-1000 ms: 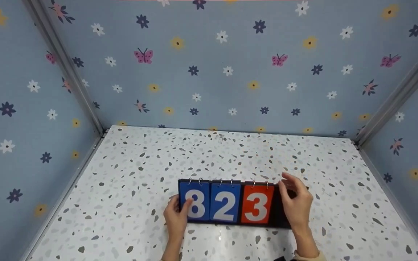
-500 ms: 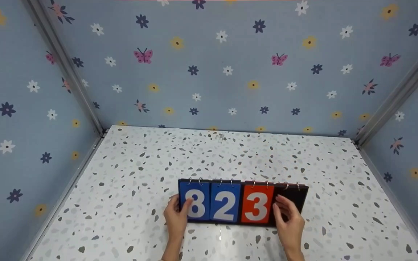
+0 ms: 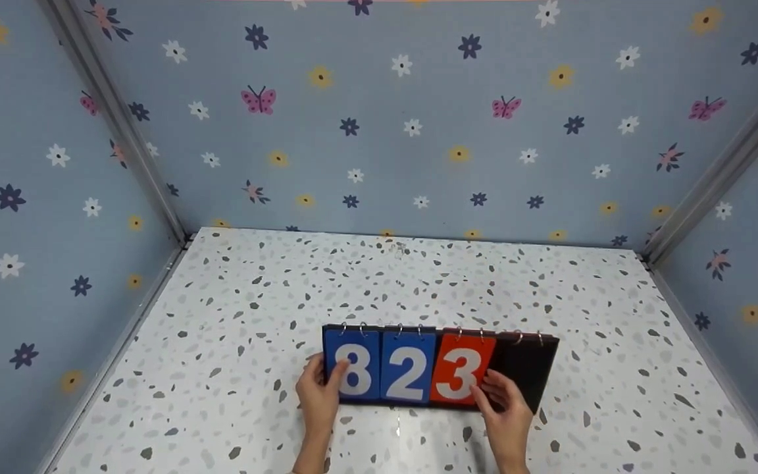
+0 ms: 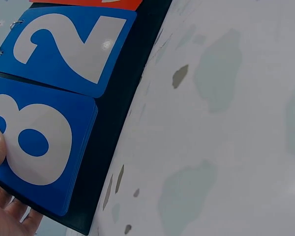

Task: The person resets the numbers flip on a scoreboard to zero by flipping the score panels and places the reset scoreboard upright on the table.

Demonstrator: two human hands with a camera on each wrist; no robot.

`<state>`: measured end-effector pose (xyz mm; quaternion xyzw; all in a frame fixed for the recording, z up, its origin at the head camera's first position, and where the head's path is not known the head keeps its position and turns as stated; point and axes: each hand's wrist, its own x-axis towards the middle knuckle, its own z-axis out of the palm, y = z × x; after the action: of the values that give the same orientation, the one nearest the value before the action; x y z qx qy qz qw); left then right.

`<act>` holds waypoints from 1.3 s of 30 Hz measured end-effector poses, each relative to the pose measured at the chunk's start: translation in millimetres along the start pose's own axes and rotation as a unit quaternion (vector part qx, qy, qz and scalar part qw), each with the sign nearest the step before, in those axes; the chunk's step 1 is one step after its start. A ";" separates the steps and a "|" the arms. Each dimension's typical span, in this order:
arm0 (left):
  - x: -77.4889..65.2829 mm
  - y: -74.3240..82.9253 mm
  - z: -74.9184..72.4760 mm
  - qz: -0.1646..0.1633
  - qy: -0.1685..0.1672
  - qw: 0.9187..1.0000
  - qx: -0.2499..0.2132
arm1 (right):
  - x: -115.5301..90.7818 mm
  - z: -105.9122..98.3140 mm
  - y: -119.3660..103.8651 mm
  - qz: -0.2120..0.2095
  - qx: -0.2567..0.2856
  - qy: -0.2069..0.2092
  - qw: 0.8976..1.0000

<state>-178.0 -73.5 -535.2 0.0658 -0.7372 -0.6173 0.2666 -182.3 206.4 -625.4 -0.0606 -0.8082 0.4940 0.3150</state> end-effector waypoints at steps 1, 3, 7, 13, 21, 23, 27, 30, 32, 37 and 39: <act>0.4 -4.2 0.5 -0.002 0.000 1.000 0.001 | 0.1 0.9 -0.9 0.003 0.003 0.002 1.000; 1.2 -14.0 2.2 -0.004 0.002 1.000 0.001 | 1.2 1.9 -2.3 0.010 0.009 0.005 1.000; 2.0 -31.1 4.9 0.000 0.004 1.000 -0.002 | 4.0 4.0 -1.0 0.024 0.016 0.011 1.000; 1.1 -30.1 4.7 0.018 0.009 1.000 -0.003 | 6.3 -3.1 -21.9 0.027 0.029 0.014 0.999; -1.5 2.2 0.9 0.024 0.012 1.000 0.011 | 8.8 -25.5 -84.0 0.054 0.018 -0.006 0.998; -1.8 5.6 0.6 0.015 0.012 1.000 0.013 | 9.1 -29.7 -90.1 0.057 -0.003 -0.015 0.998; -1.7 8.0 0.9 0.004 0.014 1.000 0.015 | 9.0 -34.5 -86.3 0.044 -0.029 -0.024 0.998; -1.6 7.9 1.0 -0.002 0.013 1.000 0.012 | 8.2 -34.1 -67.5 0.027 -0.047 -0.037 0.998; -1.6 7.4 1.1 0.000 0.011 1.000 0.011 | 8.2 -34.8 -58.5 0.021 -0.050 -0.053 0.997; 0.1 -10.7 3.7 0.010 0.011 1.000 0.006 | 12.5 -47.5 -84.4 0.046 0.004 -0.119 0.992; 1.2 -20.8 4.9 0.010 0.013 1.000 0.006 | 15.9 -54.3 -99.7 0.077 0.033 -0.158 0.984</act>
<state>-186.1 -74.6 -555.0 0.0678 -0.7378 -0.6096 0.2819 -142.8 203.8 -517.8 -0.0331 -0.8240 0.5463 0.1465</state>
